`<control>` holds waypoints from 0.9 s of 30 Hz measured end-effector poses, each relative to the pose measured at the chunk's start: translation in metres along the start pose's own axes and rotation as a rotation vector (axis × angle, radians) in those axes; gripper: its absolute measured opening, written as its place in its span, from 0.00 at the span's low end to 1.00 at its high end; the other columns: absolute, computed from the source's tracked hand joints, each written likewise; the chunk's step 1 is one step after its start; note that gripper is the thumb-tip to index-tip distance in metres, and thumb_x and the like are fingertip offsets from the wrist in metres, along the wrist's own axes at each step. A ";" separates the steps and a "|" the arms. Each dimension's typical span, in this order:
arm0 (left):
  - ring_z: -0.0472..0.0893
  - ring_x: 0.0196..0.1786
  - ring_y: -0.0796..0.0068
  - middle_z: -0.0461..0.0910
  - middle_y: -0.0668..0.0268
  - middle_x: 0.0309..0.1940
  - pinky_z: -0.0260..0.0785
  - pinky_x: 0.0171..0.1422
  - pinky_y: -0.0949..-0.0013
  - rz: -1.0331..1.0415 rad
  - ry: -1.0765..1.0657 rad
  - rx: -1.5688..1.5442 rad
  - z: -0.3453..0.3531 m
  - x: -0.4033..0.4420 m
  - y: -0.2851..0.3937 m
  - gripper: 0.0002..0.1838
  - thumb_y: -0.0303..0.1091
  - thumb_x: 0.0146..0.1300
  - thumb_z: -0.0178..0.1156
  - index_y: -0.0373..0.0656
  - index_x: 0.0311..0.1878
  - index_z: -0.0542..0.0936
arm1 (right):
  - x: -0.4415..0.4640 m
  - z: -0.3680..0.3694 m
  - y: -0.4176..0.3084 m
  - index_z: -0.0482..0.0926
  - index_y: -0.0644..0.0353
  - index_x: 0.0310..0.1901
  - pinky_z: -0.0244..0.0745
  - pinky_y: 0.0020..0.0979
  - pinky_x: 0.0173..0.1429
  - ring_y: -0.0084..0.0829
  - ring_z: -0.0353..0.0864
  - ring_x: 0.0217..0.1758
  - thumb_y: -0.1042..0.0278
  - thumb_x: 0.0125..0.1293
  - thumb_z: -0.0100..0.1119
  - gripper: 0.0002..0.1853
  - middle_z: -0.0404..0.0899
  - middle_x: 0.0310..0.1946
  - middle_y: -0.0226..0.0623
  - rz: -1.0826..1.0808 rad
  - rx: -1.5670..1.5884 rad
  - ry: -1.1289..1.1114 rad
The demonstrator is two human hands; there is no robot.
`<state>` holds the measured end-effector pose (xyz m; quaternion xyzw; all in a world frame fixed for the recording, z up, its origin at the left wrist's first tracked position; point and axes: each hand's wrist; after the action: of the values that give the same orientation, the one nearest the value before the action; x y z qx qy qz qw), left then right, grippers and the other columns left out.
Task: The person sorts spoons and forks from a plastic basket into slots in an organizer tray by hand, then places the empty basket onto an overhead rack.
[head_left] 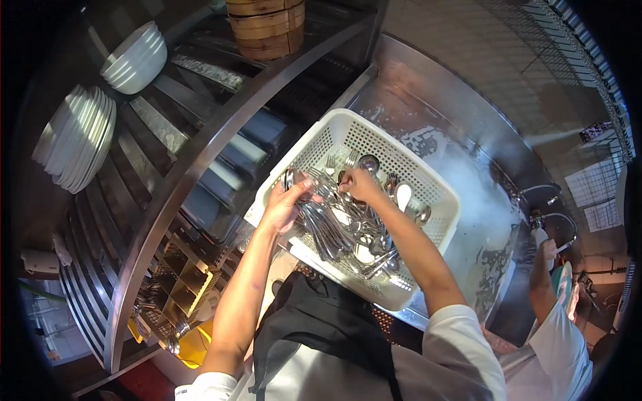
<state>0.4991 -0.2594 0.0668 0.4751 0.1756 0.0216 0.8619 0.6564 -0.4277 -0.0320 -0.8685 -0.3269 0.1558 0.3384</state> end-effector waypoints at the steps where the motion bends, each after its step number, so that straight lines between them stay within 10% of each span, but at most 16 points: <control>1: 0.78 0.33 0.66 0.72 0.63 0.32 0.75 0.39 0.63 0.014 -0.029 -0.051 -0.004 0.000 0.001 0.15 0.34 0.57 0.59 0.39 0.44 0.69 | 0.002 0.009 0.008 0.78 0.64 0.28 0.70 0.36 0.35 0.40 0.77 0.28 0.67 0.47 0.66 0.10 0.77 0.23 0.46 -0.008 -0.040 0.013; 6: 0.76 0.32 0.72 0.71 0.65 0.31 0.75 0.39 0.64 0.068 -0.032 -0.157 -0.010 -0.001 0.005 0.14 0.33 0.56 0.60 0.39 0.42 0.70 | -0.015 -0.017 -0.024 0.77 0.65 0.28 0.69 0.36 0.34 0.43 0.76 0.27 0.75 0.48 0.62 0.05 0.76 0.22 0.47 0.063 0.010 0.040; 17: 0.81 0.40 0.64 0.76 0.58 0.36 0.74 0.42 0.66 0.108 -0.135 -0.052 0.020 0.006 0.054 0.14 0.39 0.58 0.61 0.39 0.40 0.71 | -0.042 -0.122 -0.145 0.78 0.64 0.34 0.67 0.27 0.29 0.30 0.75 0.26 0.93 0.41 0.47 0.19 0.74 0.26 0.38 -0.641 0.030 0.343; 27: 0.78 0.40 0.72 0.76 0.63 0.39 0.74 0.44 0.66 0.123 -0.147 -0.045 0.026 0.035 0.017 0.20 0.44 0.62 0.56 0.39 0.50 0.70 | 0.005 -0.091 -0.155 0.80 0.64 0.37 0.72 0.24 0.37 0.24 0.78 0.30 0.90 0.48 0.49 0.16 0.79 0.26 0.39 -0.432 0.263 0.122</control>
<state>0.5428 -0.2642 0.0834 0.4657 0.0817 0.0435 0.8801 0.6336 -0.3823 0.1402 -0.7350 -0.4607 0.0682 0.4929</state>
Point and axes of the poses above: each hand's wrist, its own x-axis towards the middle knuckle, its own z-axis out of the palm, y = z × x
